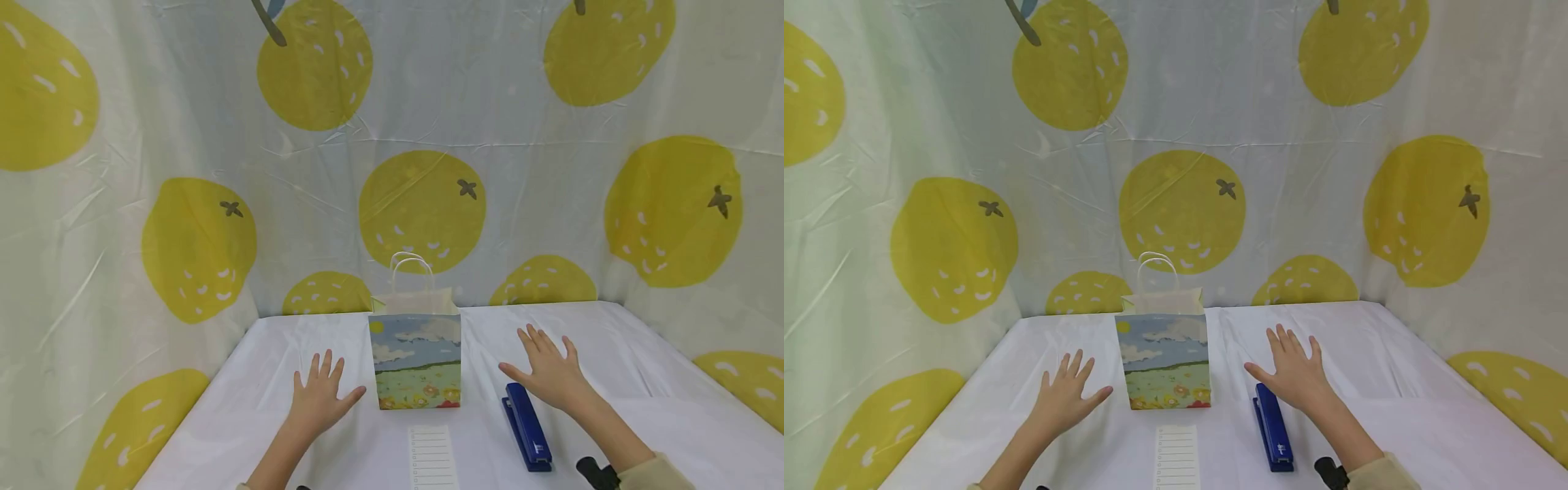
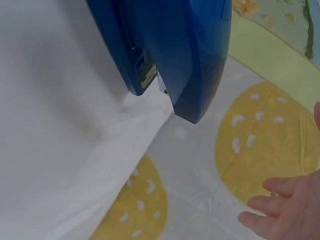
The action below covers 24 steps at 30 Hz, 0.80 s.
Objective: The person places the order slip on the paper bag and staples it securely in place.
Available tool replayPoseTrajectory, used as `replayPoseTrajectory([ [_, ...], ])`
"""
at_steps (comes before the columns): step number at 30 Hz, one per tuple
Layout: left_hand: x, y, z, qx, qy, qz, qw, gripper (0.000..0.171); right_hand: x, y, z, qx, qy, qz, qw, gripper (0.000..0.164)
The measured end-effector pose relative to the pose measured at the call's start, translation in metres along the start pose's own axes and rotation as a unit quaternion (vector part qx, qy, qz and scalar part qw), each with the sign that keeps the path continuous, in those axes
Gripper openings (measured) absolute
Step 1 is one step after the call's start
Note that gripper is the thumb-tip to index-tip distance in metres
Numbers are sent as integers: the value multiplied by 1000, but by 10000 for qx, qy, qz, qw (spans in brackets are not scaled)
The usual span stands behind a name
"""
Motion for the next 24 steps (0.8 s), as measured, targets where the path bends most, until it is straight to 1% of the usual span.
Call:
replayPoseTrajectory([
  [5, -1, -4, -8, -128, 31, -69, 9999, 59, 1, -2, 7, 102, -60, -126, 9999, 85],
  [8, -3, -9, -14, -157, 133, -184, 9996, 50, 1, -2, 11, 169, -90, -200, 9996, 83],
  [10, -5, -9, -19, -195, 198, -165, 9995, 47, 2, -2, 14, 201, -119, -253, 9994, 82],
  [12, -6, -9, -23, -345, 245, -63, 9991, 45, 3, -1, 15, 227, -123, -284, 9993, 82],
  [17, -7, -3, -32, -769, 108, 292, 9966, 45, 6, -1, 21, 305, -145, -403, 9986, 85],
  [21, -9, 2, -36, -931, 29, 416, 9948, 45, 8, -2, 26, 415, -179, -522, 9976, 85],
  [24, -9, 6, -40, -1047, 40, 478, 9933, 46, 9, 0, 29, 489, -205, -556, 9970, 83],
])
Point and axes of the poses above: each hand's wrist, its own x-axis towards the middle knuckle, its own y-axis out of the palm, z = x × y, the point moved 7 cm from there along x, towards the middle knuckle, and after that the axes turned 10 degrees about -z, right-handed, at the moved point
